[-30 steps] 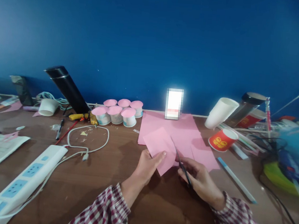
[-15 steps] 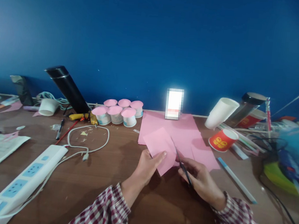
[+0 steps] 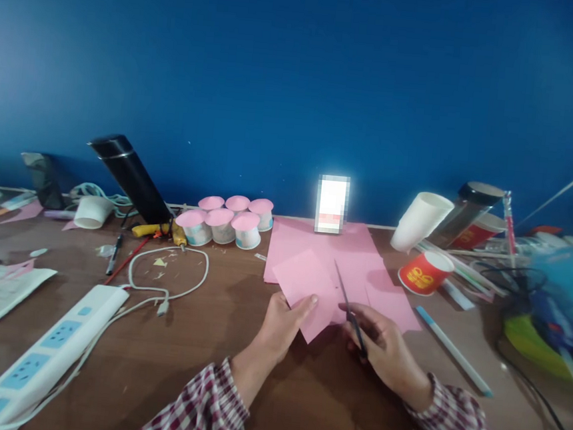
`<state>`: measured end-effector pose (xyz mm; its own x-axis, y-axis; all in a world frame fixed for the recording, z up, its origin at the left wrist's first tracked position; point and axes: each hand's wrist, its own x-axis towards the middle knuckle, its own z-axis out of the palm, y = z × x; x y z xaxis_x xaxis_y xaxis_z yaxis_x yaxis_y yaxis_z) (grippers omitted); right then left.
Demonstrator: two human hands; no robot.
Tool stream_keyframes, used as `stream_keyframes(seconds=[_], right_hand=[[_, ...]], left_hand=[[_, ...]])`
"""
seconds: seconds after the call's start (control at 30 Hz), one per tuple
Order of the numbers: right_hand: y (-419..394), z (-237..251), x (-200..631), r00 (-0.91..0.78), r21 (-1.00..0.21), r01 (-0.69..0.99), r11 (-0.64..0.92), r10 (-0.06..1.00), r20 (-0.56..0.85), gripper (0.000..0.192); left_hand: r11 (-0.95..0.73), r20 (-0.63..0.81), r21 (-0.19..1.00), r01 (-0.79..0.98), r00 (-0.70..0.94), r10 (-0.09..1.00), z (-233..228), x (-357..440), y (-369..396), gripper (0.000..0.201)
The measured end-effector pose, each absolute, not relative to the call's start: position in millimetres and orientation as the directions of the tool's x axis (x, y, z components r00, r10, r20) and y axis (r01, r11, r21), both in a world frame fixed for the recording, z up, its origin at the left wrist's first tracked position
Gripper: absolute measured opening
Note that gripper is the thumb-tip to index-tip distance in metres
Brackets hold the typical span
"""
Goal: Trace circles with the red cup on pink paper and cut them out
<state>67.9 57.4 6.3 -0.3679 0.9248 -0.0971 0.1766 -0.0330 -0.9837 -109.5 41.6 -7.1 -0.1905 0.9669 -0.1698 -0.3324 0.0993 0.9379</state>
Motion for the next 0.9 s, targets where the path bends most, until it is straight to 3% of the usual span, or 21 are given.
stream_keyframes(seconds=[0.23, 0.9], right_hand=[[59.1, 6.5, 63.4, -0.328, -0.993, 0.081, -0.084, 0.939, -0.106, 0.046], [59.6, 6.8, 63.2, -0.317, -0.988, 0.056, -0.143, 0.936, -0.153, 0.048]], left_hand=[[0.022, -0.042, 0.981, -0.194, -0.098, 0.994, 1.6, -107.2, 38.1, 0.031], [0.058, -0.068, 0.994, -0.096, -0.108, 0.992, 0.1, -106.6, 37.9, 0.027]])
